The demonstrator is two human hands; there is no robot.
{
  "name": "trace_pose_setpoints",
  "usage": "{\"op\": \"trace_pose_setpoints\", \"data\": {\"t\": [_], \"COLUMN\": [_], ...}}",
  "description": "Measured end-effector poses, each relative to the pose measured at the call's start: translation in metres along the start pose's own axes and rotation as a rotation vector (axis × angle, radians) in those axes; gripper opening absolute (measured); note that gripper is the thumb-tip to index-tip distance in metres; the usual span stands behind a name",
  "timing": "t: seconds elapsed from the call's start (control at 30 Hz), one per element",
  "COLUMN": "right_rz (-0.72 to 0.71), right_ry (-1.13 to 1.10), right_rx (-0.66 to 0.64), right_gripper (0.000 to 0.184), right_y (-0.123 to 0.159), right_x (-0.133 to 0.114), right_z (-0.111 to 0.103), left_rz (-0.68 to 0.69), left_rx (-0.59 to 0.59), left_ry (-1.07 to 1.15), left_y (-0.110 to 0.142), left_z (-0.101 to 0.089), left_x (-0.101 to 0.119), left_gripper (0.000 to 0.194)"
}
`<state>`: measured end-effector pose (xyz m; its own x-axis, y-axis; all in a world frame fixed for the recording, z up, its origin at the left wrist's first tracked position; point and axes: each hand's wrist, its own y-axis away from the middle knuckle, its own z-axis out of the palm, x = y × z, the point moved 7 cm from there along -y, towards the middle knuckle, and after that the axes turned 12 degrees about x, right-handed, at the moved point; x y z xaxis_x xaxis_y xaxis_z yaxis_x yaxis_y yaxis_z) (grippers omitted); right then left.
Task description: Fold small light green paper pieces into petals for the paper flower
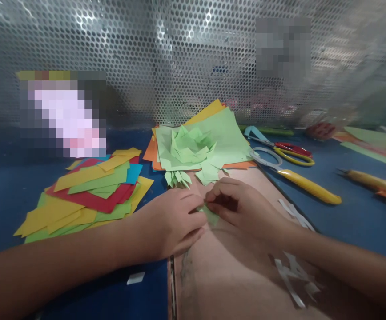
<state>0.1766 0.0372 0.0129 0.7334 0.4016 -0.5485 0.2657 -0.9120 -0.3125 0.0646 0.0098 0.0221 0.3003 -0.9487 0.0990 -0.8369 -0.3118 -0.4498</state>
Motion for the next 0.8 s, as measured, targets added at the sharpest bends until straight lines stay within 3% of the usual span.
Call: {"op": "trace_pose_setpoints", "data": {"t": [0.27,0.67,0.8], "right_rz": [-0.048,0.059,-0.024], "right_ry": [0.055,-0.036,0.023], "right_rx": [-0.028,-0.059,-0.046], "right_gripper": [0.013,0.010,0.017], "right_y": [-0.0028,0.0002,-0.0004], "right_x": [-0.0037,0.0045,-0.0010], "right_z": [-0.0007,0.0039,-0.0008], "left_rz": [-0.027,-0.006,-0.002], "left_rx": [0.007,0.006,0.014], "left_ry": [0.053,0.071,0.077], "left_y": [0.0011,0.0014,0.0010], "left_z": [-0.0003,0.0004,0.0006], "left_x": [-0.0008,0.0007,0.0010], "left_gripper": [0.027,0.026,0.026]}}
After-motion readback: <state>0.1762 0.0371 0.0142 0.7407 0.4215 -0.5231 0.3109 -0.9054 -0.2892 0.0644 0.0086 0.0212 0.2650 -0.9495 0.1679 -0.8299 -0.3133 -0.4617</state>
